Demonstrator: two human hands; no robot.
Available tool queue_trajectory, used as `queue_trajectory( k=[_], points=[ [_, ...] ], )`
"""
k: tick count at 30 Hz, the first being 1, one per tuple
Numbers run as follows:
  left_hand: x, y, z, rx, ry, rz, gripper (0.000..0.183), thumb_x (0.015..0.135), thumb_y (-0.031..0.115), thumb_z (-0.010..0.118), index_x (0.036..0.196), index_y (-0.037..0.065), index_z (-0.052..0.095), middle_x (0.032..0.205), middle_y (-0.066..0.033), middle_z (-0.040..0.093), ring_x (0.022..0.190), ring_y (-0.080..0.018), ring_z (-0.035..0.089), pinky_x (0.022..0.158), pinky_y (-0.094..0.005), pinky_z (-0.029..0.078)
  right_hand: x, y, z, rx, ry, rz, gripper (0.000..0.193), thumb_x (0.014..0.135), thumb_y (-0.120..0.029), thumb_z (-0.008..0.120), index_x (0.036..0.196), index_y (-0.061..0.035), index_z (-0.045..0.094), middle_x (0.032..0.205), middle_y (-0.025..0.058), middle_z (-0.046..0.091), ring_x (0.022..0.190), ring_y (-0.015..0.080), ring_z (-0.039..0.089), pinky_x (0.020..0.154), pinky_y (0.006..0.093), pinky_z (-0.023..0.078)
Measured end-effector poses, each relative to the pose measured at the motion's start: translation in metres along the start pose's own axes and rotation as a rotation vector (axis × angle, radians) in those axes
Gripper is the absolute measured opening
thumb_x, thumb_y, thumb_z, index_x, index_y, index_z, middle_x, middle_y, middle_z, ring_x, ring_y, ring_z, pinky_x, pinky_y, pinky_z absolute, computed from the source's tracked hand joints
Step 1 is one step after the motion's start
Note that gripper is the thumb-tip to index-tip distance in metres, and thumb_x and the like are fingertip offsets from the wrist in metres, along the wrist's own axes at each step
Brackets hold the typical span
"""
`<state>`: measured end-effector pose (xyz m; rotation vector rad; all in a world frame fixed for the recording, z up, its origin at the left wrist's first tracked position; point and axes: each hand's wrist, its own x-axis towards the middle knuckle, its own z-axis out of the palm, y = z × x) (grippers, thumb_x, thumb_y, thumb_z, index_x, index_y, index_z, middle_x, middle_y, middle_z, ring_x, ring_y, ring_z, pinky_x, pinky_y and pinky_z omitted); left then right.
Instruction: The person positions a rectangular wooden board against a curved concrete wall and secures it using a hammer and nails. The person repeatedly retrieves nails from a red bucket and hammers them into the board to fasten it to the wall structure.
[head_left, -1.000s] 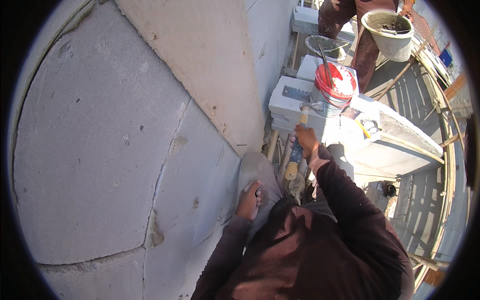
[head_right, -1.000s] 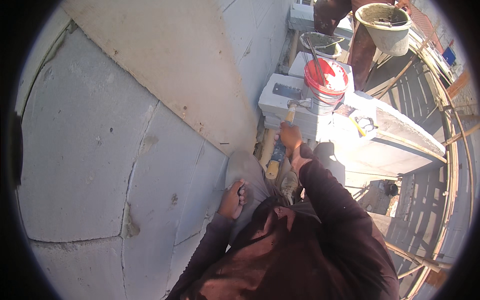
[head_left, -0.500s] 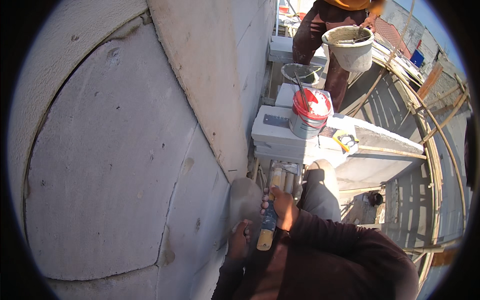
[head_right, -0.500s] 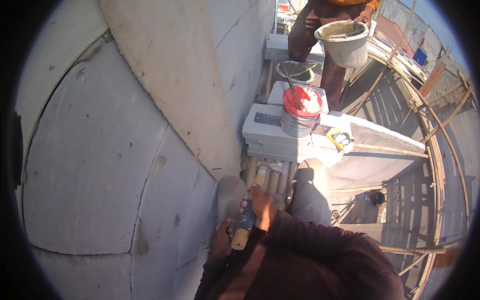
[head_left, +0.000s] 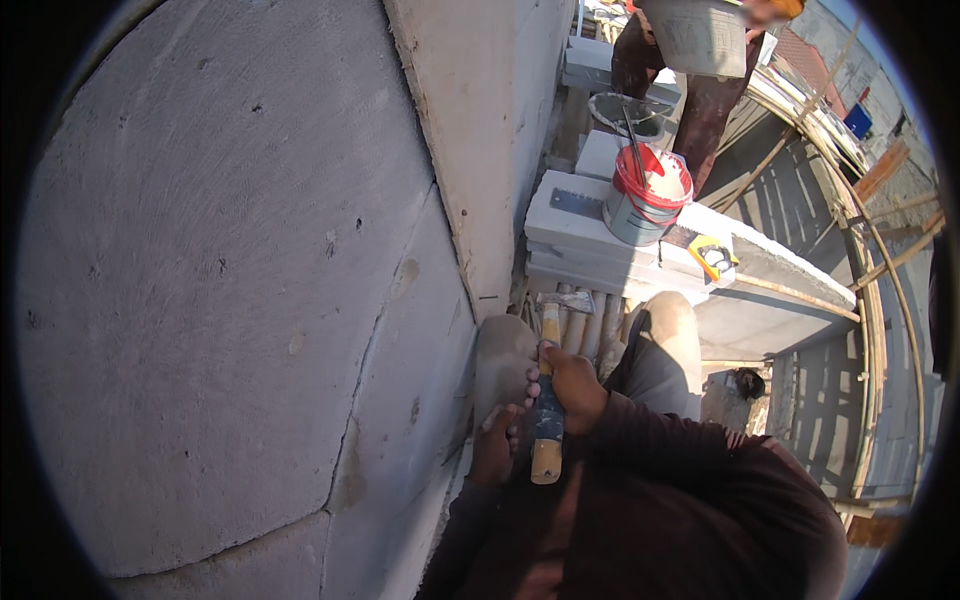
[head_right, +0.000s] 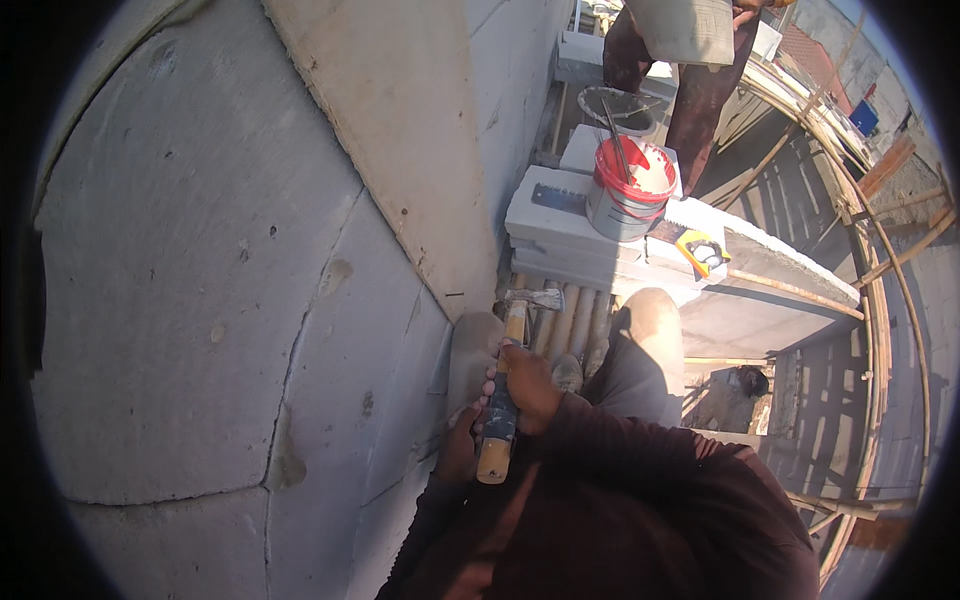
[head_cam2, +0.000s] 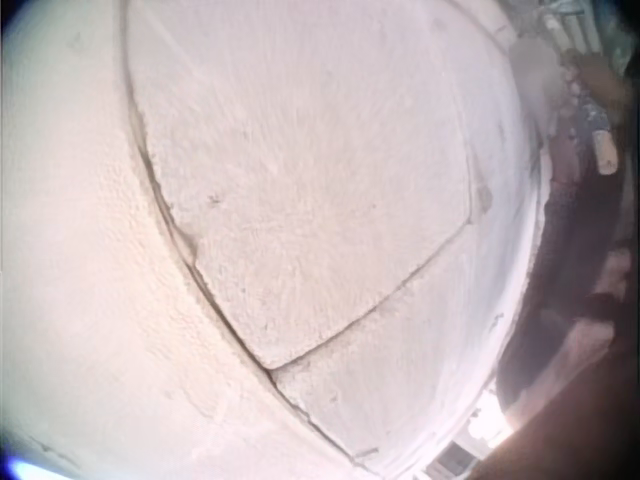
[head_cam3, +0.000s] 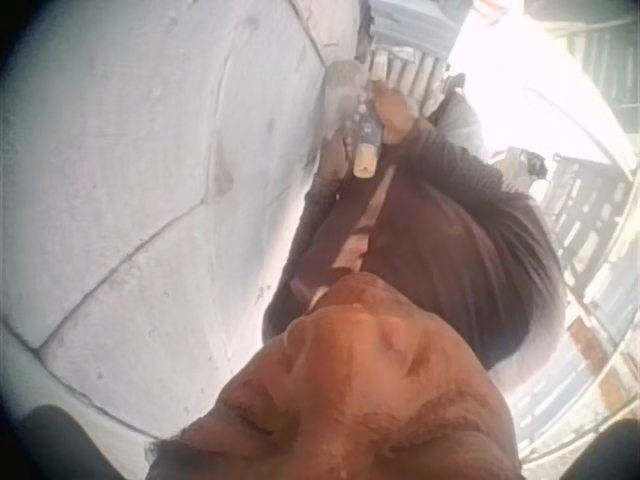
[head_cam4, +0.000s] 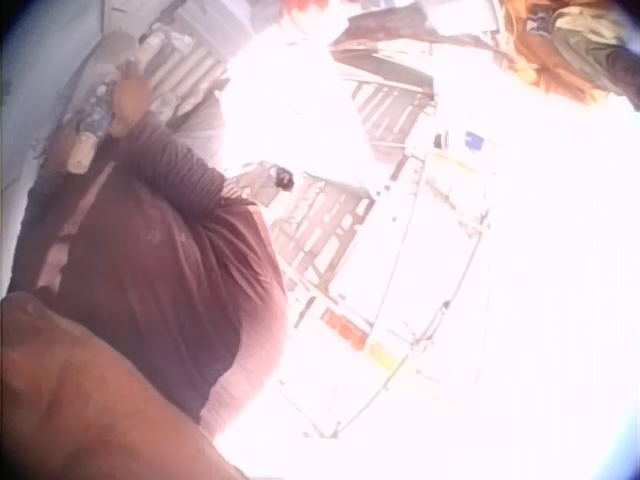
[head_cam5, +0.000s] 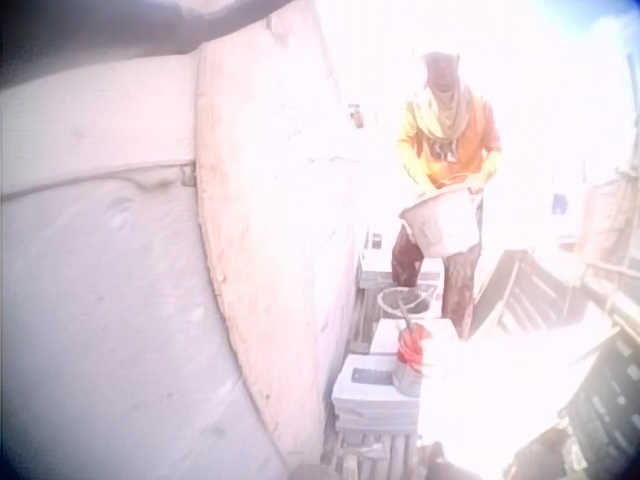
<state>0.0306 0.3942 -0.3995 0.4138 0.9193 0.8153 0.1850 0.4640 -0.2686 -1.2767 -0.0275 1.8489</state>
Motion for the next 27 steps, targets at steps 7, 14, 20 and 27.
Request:
queue_trajectory(
  k=[7,14,20,27],
  points=[
    [0.011,-0.022,-0.018,-0.153,-0.038,0.026,0.011,0.101,0.020,0.050,0.104,0.011,0.054,0.084,0.0012,0.050,0.069,-0.0084,0.046,0.062,-0.0229,0.039,0.000,0.017,0.024,-0.235,-0.049,-0.147,0.026,0.101,-0.034,0.046,0.103,-0.0080,0.047,0.080,0.0052,0.056,0.057,0.0185,0.056,0.054,0.0395,0.052],
    [0.020,-0.039,-0.047,-0.241,-0.107,0.088,0.011,0.102,0.021,0.048,0.105,0.012,0.053,0.083,0.0019,0.049,0.068,-0.0082,0.045,0.061,-0.0226,0.038,-0.012,0.003,0.025,0.150,0.121,-0.217,0.024,0.101,-0.033,0.047,0.103,-0.0094,0.048,0.076,0.0047,0.055,0.058,0.0177,0.058,0.052,0.0384,0.051],
    [-0.006,0.010,-0.001,0.080,0.000,0.030,0.020,0.103,0.024,0.045,0.108,0.009,0.058,0.089,0.0005,0.056,0.075,-0.0124,0.054,0.068,-0.0287,0.045,0.003,0.011,0.025,-0.290,-0.143,-0.043,0.027,0.101,-0.036,0.047,0.104,-0.0100,0.047,0.079,0.0052,0.054,0.063,0.0184,0.057,0.056,0.0383,0.052],
    [-0.011,0.018,0.006,0.611,0.027,0.182,0.025,0.104,0.026,0.044,0.111,0.007,0.059,0.097,-0.0012,0.062,0.083,-0.0158,0.060,0.076,-0.0320,0.049,-0.013,0.011,0.030,0.040,0.056,-0.141,0.028,0.101,-0.039,0.050,0.103,-0.0107,0.049,0.076,0.0023,0.054,0.056,0.0166,0.055,0.050,0.0374,0.052]
  ],
)
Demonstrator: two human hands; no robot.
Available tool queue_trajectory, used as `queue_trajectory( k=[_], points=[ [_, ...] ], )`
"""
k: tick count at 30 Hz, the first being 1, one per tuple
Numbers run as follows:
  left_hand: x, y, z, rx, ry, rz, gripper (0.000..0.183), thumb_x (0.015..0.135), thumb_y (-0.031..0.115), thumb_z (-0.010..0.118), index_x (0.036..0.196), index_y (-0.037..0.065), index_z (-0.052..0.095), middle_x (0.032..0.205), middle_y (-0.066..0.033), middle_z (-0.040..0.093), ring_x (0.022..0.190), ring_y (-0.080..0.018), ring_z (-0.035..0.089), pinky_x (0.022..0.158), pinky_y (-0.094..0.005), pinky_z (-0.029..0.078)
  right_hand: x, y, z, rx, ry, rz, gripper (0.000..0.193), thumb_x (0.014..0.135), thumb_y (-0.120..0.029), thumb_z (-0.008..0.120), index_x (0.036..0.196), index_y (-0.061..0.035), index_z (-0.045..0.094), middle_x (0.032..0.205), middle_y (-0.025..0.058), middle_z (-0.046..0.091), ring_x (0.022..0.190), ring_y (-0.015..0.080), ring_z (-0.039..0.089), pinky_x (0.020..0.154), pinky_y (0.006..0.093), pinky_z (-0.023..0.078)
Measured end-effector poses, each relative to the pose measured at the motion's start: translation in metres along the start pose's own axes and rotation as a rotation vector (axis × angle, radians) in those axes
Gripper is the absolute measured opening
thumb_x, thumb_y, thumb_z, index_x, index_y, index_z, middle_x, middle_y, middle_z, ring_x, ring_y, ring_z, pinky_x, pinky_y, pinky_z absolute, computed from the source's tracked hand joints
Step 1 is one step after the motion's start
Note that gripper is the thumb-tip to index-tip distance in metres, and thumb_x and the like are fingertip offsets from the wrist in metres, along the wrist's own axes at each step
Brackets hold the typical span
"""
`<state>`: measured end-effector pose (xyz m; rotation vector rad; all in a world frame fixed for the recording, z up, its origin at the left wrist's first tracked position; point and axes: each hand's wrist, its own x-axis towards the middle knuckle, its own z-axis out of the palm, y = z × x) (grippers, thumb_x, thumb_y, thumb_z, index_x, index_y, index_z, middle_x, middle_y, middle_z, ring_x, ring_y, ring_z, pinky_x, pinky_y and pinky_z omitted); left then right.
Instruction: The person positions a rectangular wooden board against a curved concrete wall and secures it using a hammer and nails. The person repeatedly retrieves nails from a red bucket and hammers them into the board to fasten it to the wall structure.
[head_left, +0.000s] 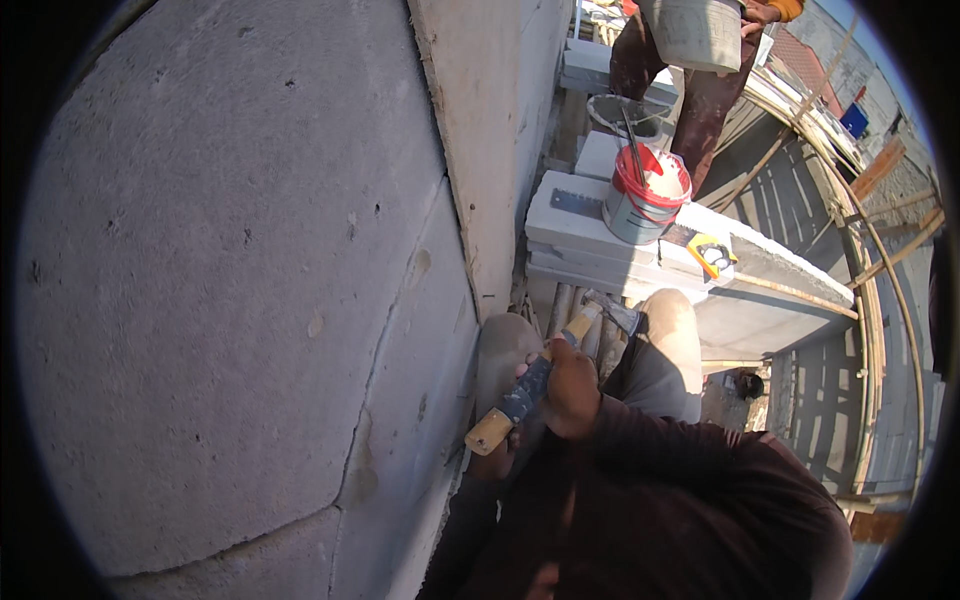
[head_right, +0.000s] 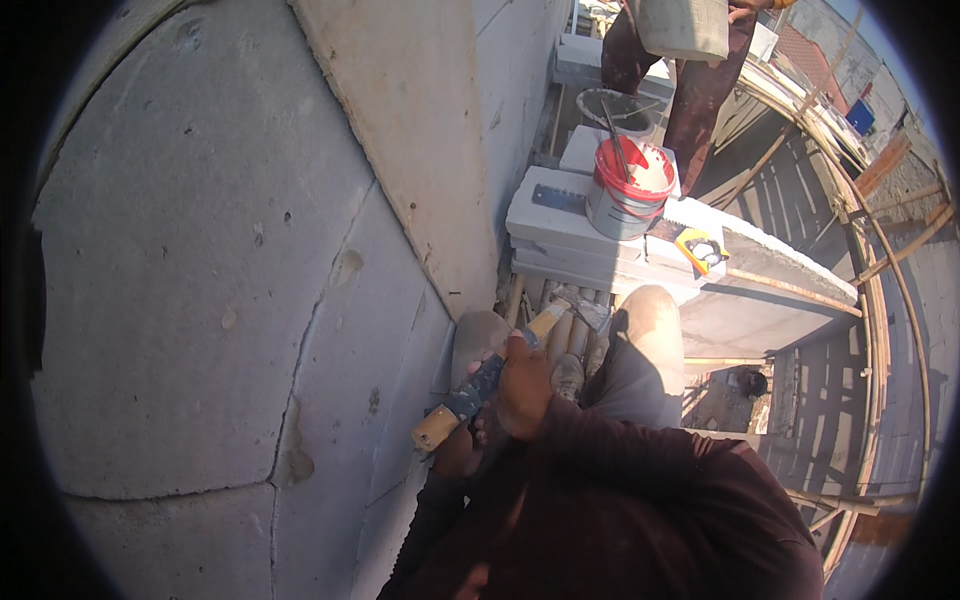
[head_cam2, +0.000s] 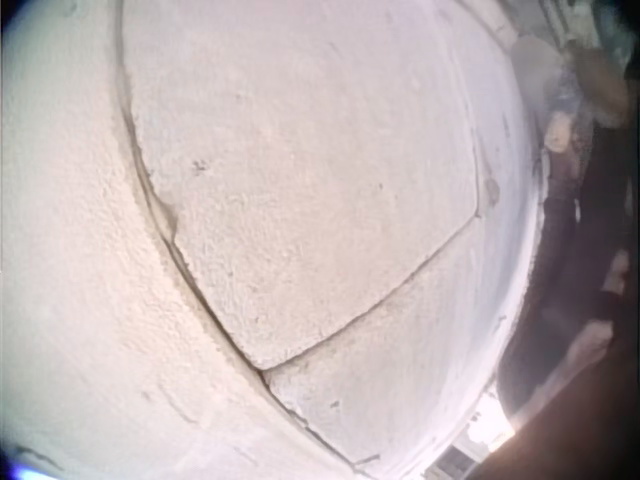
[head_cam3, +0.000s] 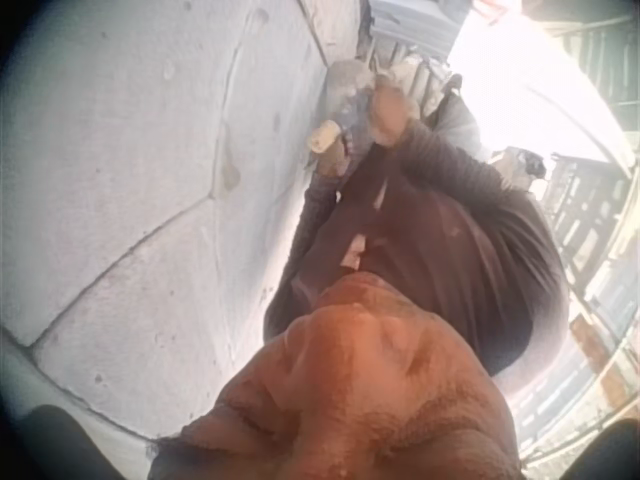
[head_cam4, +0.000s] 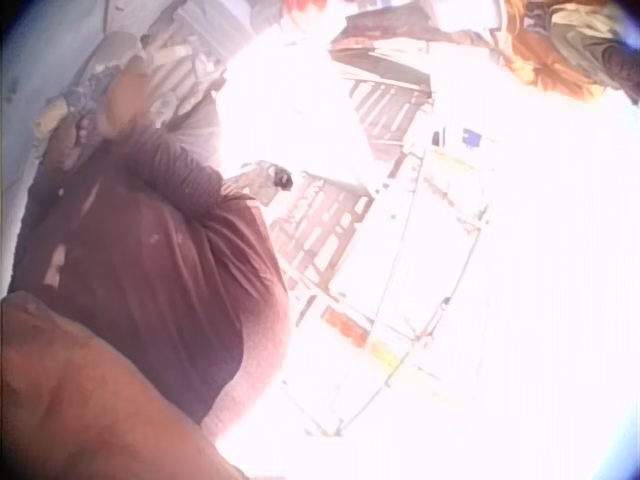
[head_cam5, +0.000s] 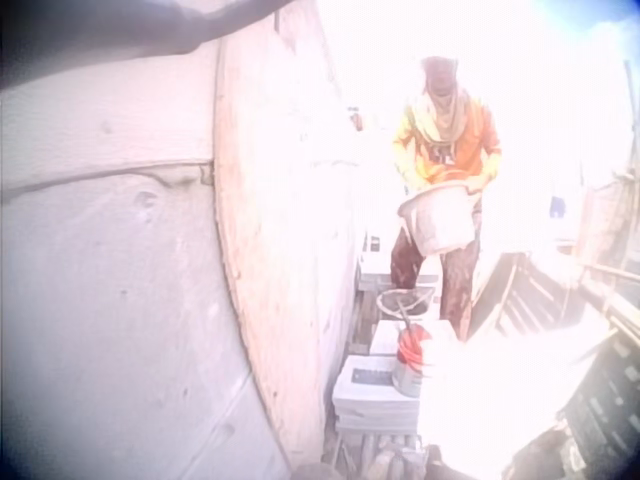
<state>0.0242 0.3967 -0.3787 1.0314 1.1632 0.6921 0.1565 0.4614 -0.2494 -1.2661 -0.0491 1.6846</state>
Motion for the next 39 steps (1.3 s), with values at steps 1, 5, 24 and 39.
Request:
queue_trajectory(
  k=[1,5,24,39],
  points=[
    [0.002,-0.001,0.002,0.047,0.013,0.045,0.025,0.104,0.026,0.044,0.111,0.007,0.059,0.097,-0.0012,0.062,0.084,-0.0159,0.061,0.076,-0.0321,0.049,0.002,0.006,0.005,-0.167,-0.117,0.059,0.028,0.101,-0.039,0.049,0.104,-0.0106,0.048,0.076,0.0025,0.054,0.056,0.0170,0.055,0.050,0.0382,0.052],
    [-0.004,0.000,0.001,0.231,0.021,0.176,0.026,0.104,0.026,0.044,0.111,0.007,0.059,0.099,-0.0016,0.062,0.086,-0.0167,0.061,0.079,-0.0322,0.050,0.007,-0.001,-0.002,-0.269,-0.267,0.132,0.028,0.101,-0.038,0.048,0.106,-0.0103,0.047,0.077,0.0036,0.054,0.057,0.0180,0.056,0.050,0.0396,0.052],
    [0.021,-0.053,-0.019,-1.140,-0.330,-0.156,0.029,0.102,0.035,0.047,0.114,0.011,0.058,0.099,-0.0020,0.066,0.086,-0.0161,0.066,0.071,-0.0350,0.053,0.005,0.014,-0.004,-0.272,-0.241,0.140,0.027,0.101,-0.035,0.048,0.103,-0.0081,0.050,0.077,0.0052,0.055,0.056,0.0183,0.059,0.049,0.0366,0.052],
    [0.020,-0.004,0.007,-0.917,-0.045,-0.127,0.030,0.101,0.010,0.047,0.130,0.002,0.045,0.133,-0.0180,0.054,0.122,-0.0285,0.055,0.102,-0.0425,0.047,0.021,-0.030,-0.036,-0.122,-0.177,0.081,0.023,0.100,-0.031,0.050,0.101,-0.0087,0.053,0.073,0.0029,0.057,0.055,0.0142,0.058,0.049,0.0302,0.049]
  ],
)
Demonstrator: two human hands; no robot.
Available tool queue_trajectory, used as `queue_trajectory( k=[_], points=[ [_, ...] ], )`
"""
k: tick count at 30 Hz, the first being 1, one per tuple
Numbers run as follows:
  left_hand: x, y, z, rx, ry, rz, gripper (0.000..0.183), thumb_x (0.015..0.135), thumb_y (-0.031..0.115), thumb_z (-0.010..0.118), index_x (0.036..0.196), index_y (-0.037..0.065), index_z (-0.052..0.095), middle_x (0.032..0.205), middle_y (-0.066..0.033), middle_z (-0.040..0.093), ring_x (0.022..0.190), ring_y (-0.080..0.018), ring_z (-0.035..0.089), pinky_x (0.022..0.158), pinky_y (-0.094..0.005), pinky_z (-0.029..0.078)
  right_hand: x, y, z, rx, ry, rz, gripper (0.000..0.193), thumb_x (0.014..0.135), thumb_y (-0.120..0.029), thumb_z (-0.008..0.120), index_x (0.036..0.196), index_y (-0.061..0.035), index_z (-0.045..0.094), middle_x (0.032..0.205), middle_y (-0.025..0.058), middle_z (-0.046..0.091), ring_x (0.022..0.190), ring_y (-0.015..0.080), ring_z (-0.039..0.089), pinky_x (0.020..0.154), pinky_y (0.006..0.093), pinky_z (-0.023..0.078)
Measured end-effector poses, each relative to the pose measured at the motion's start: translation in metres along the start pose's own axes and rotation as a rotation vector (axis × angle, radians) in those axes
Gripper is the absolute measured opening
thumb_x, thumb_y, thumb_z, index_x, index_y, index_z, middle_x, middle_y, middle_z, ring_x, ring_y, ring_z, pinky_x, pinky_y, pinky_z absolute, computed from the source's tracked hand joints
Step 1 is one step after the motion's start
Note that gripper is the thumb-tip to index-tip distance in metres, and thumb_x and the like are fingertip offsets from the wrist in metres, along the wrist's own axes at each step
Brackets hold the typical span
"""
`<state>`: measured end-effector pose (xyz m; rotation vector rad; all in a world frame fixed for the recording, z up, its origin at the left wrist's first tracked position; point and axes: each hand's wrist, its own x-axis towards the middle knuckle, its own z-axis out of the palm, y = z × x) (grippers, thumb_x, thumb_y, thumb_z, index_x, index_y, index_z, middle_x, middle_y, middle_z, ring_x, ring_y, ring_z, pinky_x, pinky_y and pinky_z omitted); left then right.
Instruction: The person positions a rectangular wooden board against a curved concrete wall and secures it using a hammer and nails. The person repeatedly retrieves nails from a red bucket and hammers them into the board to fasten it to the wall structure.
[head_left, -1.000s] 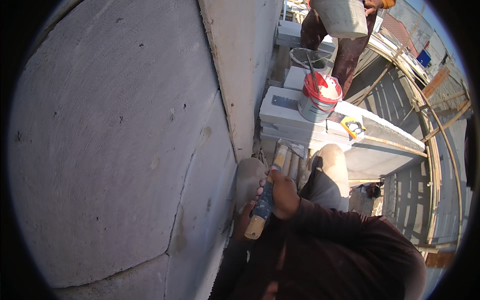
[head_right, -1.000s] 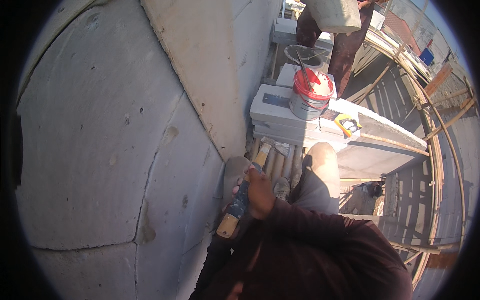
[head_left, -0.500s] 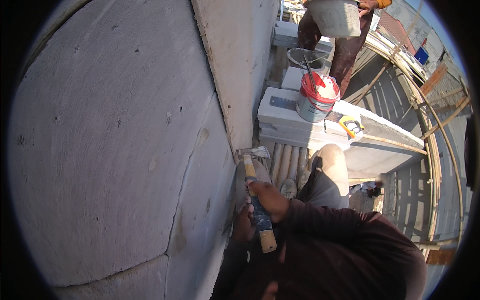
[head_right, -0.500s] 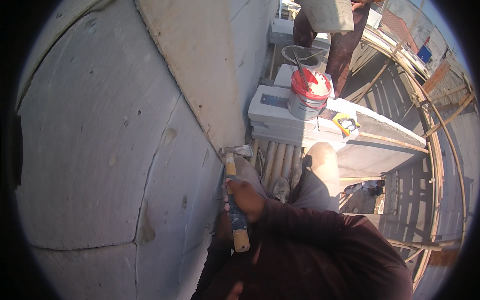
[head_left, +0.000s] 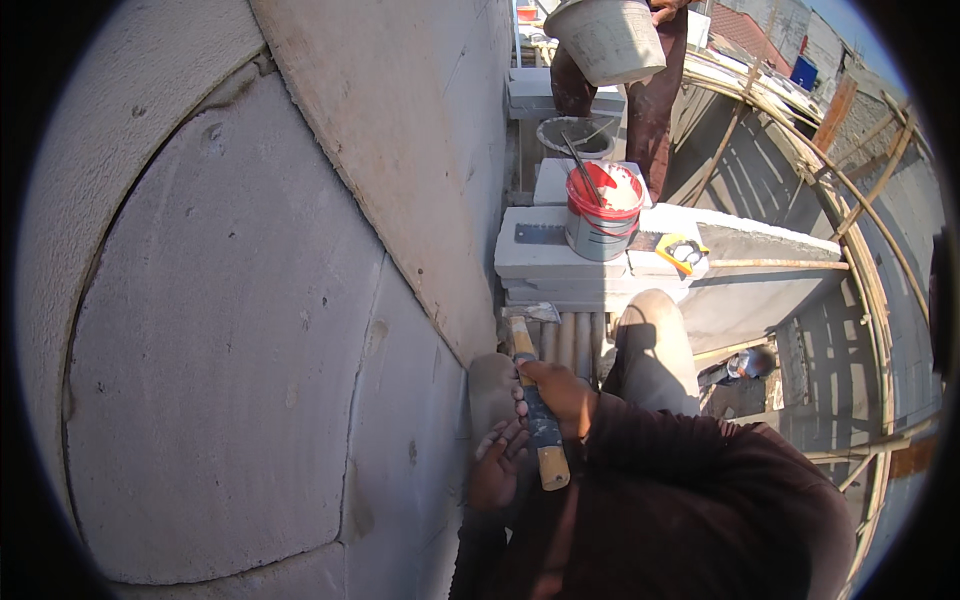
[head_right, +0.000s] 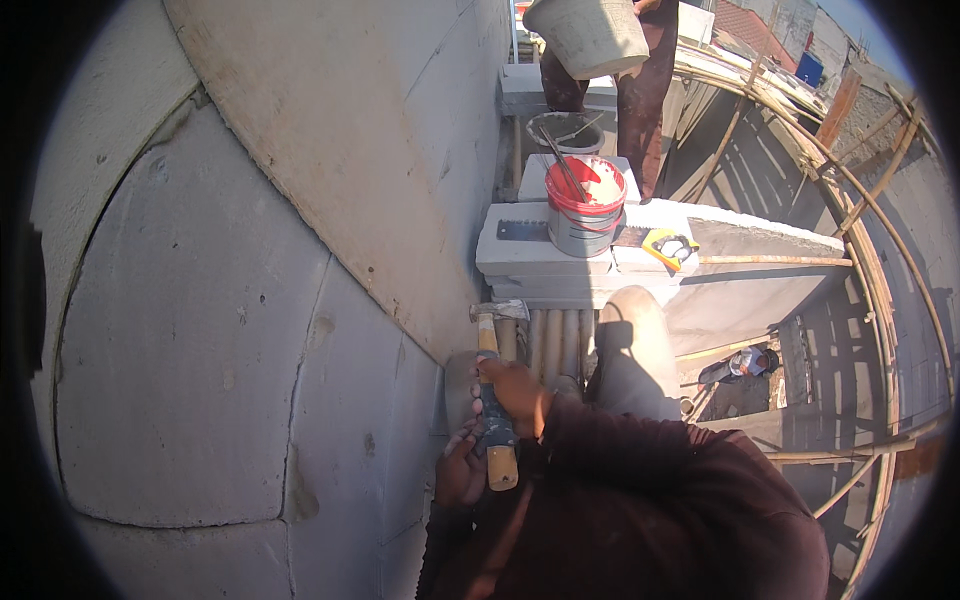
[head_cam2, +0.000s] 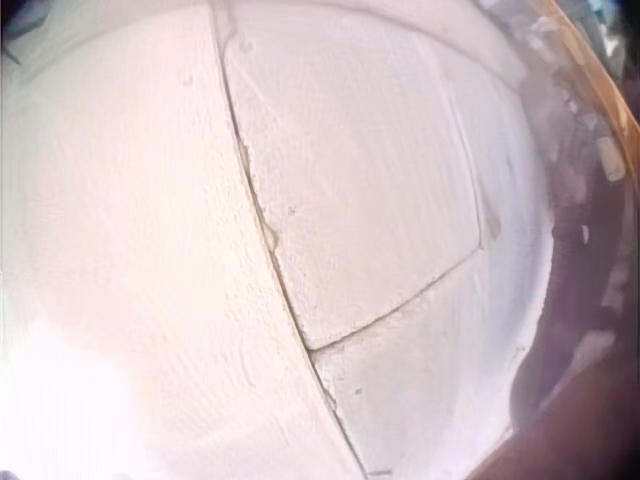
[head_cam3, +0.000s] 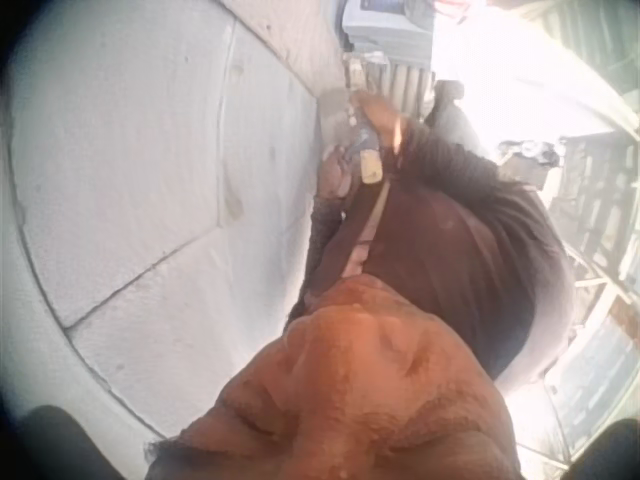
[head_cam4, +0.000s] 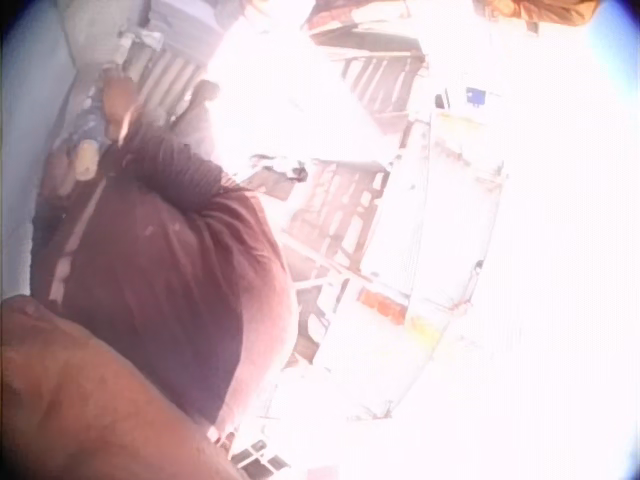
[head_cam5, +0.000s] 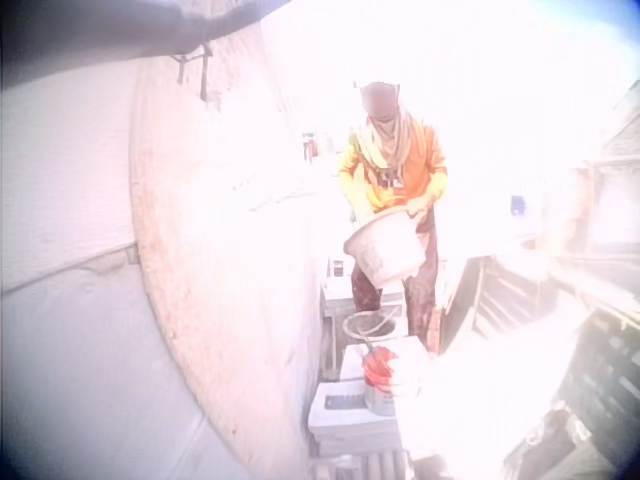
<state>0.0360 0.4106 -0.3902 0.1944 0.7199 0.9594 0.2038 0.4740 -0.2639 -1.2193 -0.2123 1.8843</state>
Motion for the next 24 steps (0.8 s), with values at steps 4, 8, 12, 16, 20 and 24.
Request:
queue_trajectory(
  k=[4,8,12,16,20,24],
  points=[
    [0.006,0.004,0.001,0.066,-0.004,-0.060,0.034,0.102,0.013,0.048,0.133,0.001,0.043,0.137,-0.0180,0.051,0.128,-0.0293,0.051,0.106,-0.0422,0.044,0.003,-0.026,-0.032,-0.068,0.063,-0.074,0.022,0.097,-0.030,0.054,0.101,-0.0091,0.056,0.073,0.0030,0.058,0.055,0.0154,0.059,0.049,0.0323,0.051],
    [0.007,0.006,0.041,0.190,0.084,0.022,0.038,0.102,0.017,0.052,0.136,0.001,0.045,0.126,-0.0113,0.058,0.115,-0.0226,0.059,0.097,-0.0341,0.049,0.014,-0.033,-0.069,-0.059,0.086,-0.097,0.023,0.096,-0.030,0.056,0.102,-0.0081,0.060,0.073,0.0039,0.059,0.057,0.0166,0.061,0.051,0.0340,0.052],
    [0.024,0.002,0.055,0.647,0.132,0.000,0.033,0.102,0.022,0.056,0.128,0.002,0.056,0.101,-0.0021,0.062,0.091,-0.0120,0.061,0.080,-0.0247,0.049,0.089,0.012,-0.188,-0.447,0.091,-0.387,0.026,0.097,-0.024,0.056,0.112,-0.0030,0.061,0.081,0.0068,0.063,0.062,0.0183,0.065,0.053,0.0337,0.054],
    [0.038,0.017,0.080,0.373,0.130,-0.012,0.025,0.101,0.020,0.058,0.117,0.002,0.062,0.093,-0.0005,0.062,0.084,-0.0092,0.060,0.075,-0.0236,0.050,0.093,0.021,-0.180,-0.011,0.162,-0.065,0.023,0.094,-0.023,0.061,0.103,-0.0022,0.059,0.081,0.0085,0.064,0.060,0.0206,0.066,0.053,0.0359,0.053],
    [0.088,0.029,0.092,0.083,0.118,-0.017,0.019,0.101,0.014,0.058,0.114,0.001,0.060,0.097,-0.0035,0.064,0.090,-0.0120,0.063,0.081,-0.0272,0.054,0.086,0.022,-0.174,0.072,0.250,0.056,0.024,0.093,-0.026,0.065,0.102,-0.0048,0.057,0.079,0.0089,0.062,0.058,0.0214,0.065,0.052,0.0379,0.053],
    [0.170,0.038,0.085,-0.050,0.069,0.013,0.017,0.100,0.008,0.054,0.115,0.000,0.059,0.103,-0.0067,0.065,0.095,-0.0156,0.065,0.087,-0.0324,0.055,0.098,0.039,-0.197,0.449,0.017,-0.024,0.023,0.091,-0.024,0.069,0.101,-0.0079,0.056,0.072,0.0035,0.059,0.051,0.0208,0.061,0.044,0.0366,0.051]
  ],
)
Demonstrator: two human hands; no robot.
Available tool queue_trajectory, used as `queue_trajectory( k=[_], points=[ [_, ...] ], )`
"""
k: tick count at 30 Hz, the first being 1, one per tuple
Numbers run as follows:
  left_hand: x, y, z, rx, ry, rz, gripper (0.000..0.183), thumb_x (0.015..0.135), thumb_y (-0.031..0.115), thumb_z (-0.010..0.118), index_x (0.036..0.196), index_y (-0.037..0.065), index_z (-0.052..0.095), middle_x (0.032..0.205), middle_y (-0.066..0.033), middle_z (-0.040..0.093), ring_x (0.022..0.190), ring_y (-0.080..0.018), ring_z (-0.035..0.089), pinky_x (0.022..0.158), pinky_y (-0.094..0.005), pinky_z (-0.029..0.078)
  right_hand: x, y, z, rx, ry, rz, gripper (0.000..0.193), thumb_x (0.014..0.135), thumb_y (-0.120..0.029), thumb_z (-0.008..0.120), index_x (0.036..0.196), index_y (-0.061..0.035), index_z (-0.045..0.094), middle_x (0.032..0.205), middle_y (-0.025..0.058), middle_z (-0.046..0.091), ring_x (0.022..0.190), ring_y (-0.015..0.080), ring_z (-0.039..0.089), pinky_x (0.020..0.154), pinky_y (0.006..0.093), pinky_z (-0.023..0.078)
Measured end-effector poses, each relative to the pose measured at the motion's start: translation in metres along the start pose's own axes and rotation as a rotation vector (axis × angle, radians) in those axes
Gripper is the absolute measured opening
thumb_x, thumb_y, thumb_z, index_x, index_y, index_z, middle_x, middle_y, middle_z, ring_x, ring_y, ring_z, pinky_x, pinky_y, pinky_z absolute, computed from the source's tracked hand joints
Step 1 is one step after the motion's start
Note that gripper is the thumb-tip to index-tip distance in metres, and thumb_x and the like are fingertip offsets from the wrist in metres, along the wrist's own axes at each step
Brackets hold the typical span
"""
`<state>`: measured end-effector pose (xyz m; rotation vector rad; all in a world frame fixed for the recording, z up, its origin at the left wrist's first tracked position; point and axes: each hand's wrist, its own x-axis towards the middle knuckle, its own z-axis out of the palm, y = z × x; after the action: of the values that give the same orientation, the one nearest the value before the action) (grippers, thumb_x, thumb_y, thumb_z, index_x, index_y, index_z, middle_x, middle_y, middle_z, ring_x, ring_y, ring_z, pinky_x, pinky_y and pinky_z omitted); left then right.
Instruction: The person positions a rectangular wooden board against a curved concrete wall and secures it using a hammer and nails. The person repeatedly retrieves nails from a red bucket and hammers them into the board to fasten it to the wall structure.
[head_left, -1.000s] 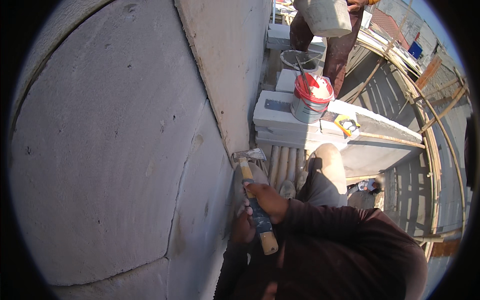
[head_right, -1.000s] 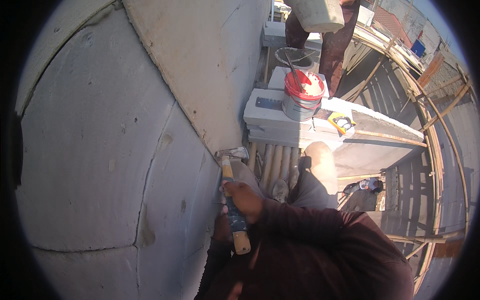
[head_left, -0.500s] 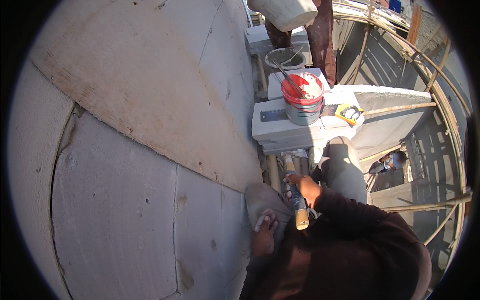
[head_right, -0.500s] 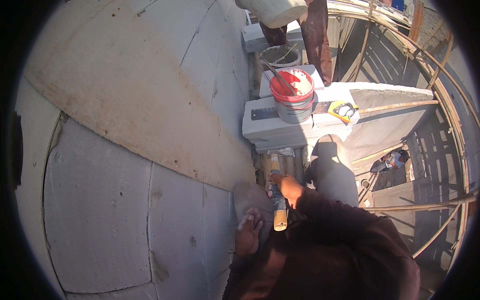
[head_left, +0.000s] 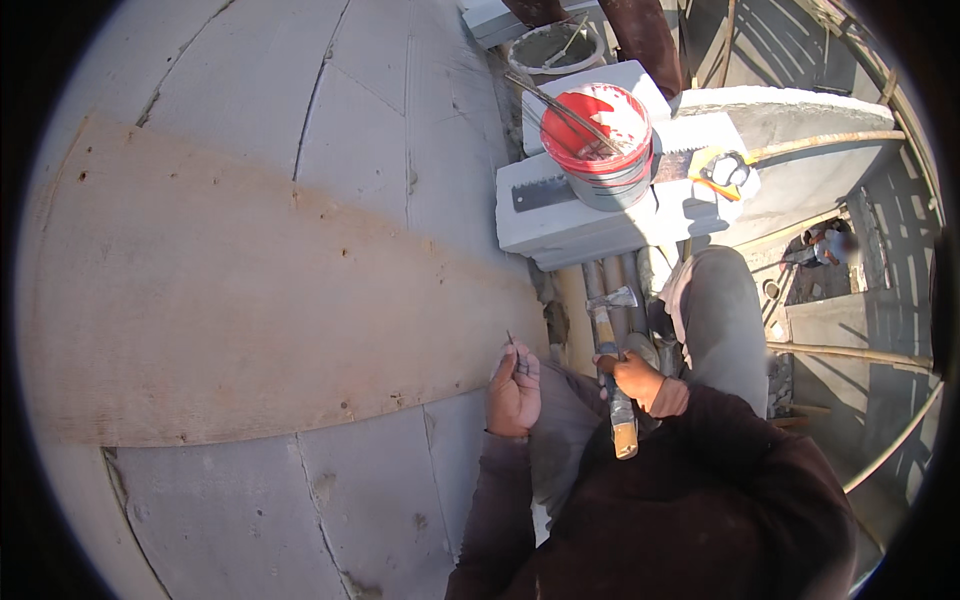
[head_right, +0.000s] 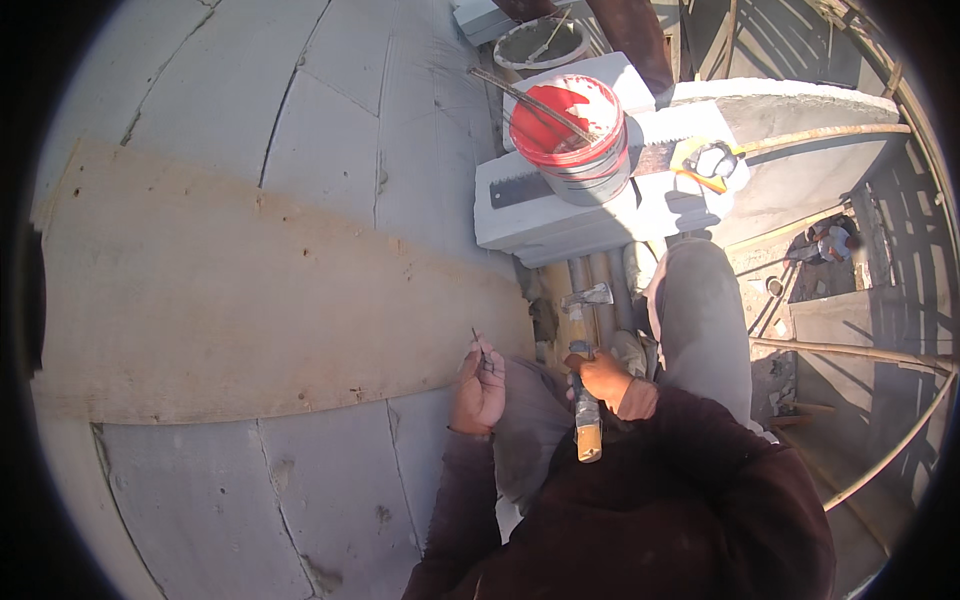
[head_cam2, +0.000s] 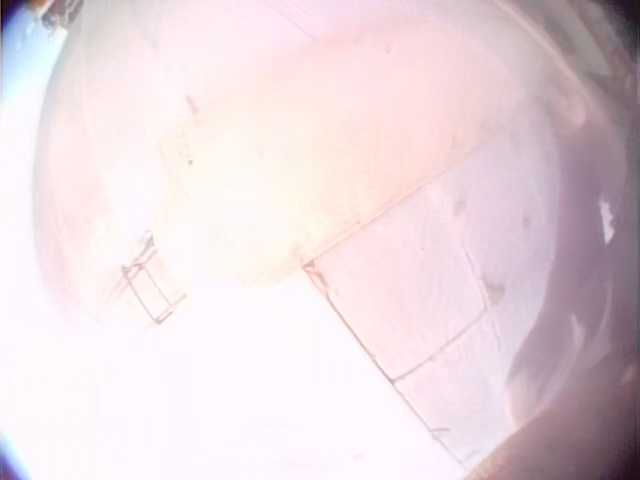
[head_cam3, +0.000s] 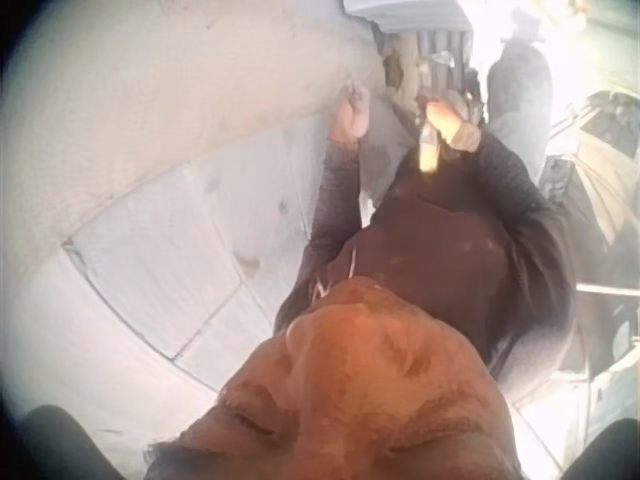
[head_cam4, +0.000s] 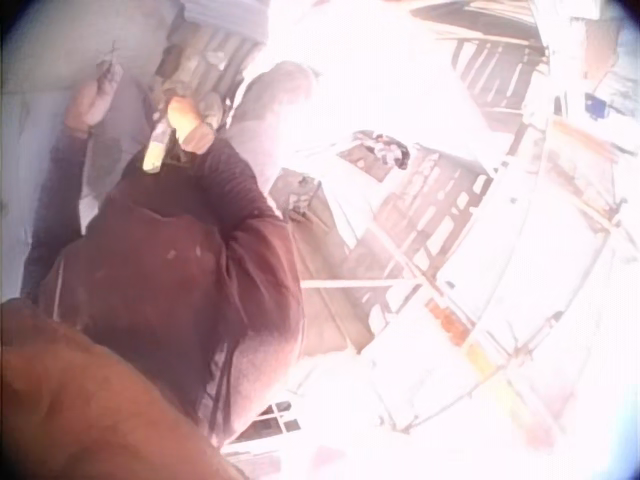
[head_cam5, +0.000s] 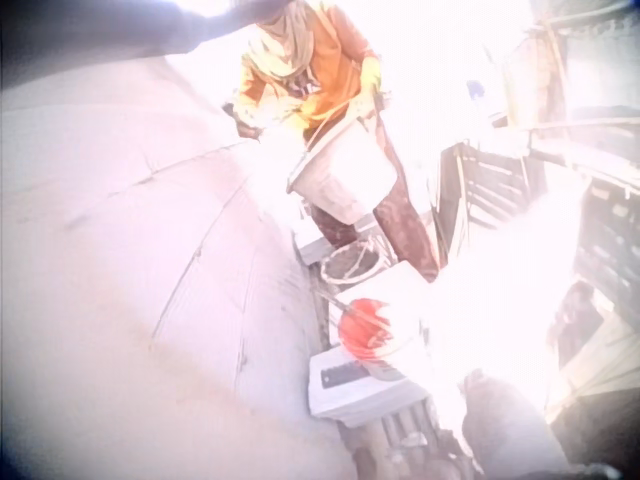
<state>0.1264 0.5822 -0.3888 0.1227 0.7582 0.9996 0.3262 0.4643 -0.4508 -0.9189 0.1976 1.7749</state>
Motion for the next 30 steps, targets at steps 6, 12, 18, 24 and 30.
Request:
queue_trajectory(
  k=[6,12,18,24,30],
  points=[
    [0.115,0.036,0.010,-0.047,0.082,0.110,0.021,0.102,0.006,0.049,0.121,0.000,0.054,0.120,-0.0086,0.062,0.109,-0.0194,0.062,0.098,-0.0402,0.052,-0.020,-0.033,0.046,-0.706,0.007,-0.189,0.032,0.095,-0.021,0.065,0.115,-0.0016,0.050,0.069,0.0074,0.061,0.048,0.0192,0.062,0.044,0.0332,0.049],
    [0.158,0.047,0.028,-0.018,-0.014,0.104,0.026,0.102,0.011,0.051,0.127,0.004,0.051,0.139,-0.0034,0.055,0.126,-0.0195,0.054,0.106,-0.0453,0.045,-0.041,-0.067,0.086,-0.999,-0.007,-0.487,0.036,0.093,-0.017,0.064,0.116,0.0040,0.046,0.071,0.0151,0.063,0.064,0.0285,0.067,0.057,0.0391,0.050],
    [0.163,0.043,0.039,-0.088,-0.009,0.162,0.032,0.102,0.016,0.054,0.133,0.009,0.051,0.139,0.0020,0.054,0.132,-0.0150,0.048,0.108,-0.0424,0.040,0.002,-0.093,0.108,-1.152,-0.045,-0.774,0.034,0.094,-0.016,0.061,0.120,0.0009,0.046,0.082,0.0258,0.064,0.082,0.0488,0.062,0.070,0.0488,0.048],
    [0.165,0.039,0.049,-0.041,0.072,0.224,0.029,0.101,0.019,0.057,0.128,0.009,0.056,0.133,0.0031,0.058,0.127,-0.0136,0.050,0.110,-0.0458,0.037,0.061,-0.082,0.123,-1.218,-0.004,-0.807,0.033,0.095,-0.021,0.061,0.122,-0.0051,0.049,0.086,0.0262,0.064,0.084,0.0486,0.062,0.070,0.0520,0.047],
    [0.176,0.043,0.022,-0.116,-0.033,0.178,0.022,0.101,0.019,0.055,0.120,0.008,0.059,0.119,0.0013,0.062,0.122,-0.0155,0.052,0.110,-0.0524,0.038,0.091,-0.061,0.114,-1.310,0.049,-0.864,0.033,0.096,-0.024,0.060,0.123,-0.0073,0.050,0.088,0.0248,0.065,0.084,0.0465,0.063,0.070,0.0519,0.048]
  ],
)
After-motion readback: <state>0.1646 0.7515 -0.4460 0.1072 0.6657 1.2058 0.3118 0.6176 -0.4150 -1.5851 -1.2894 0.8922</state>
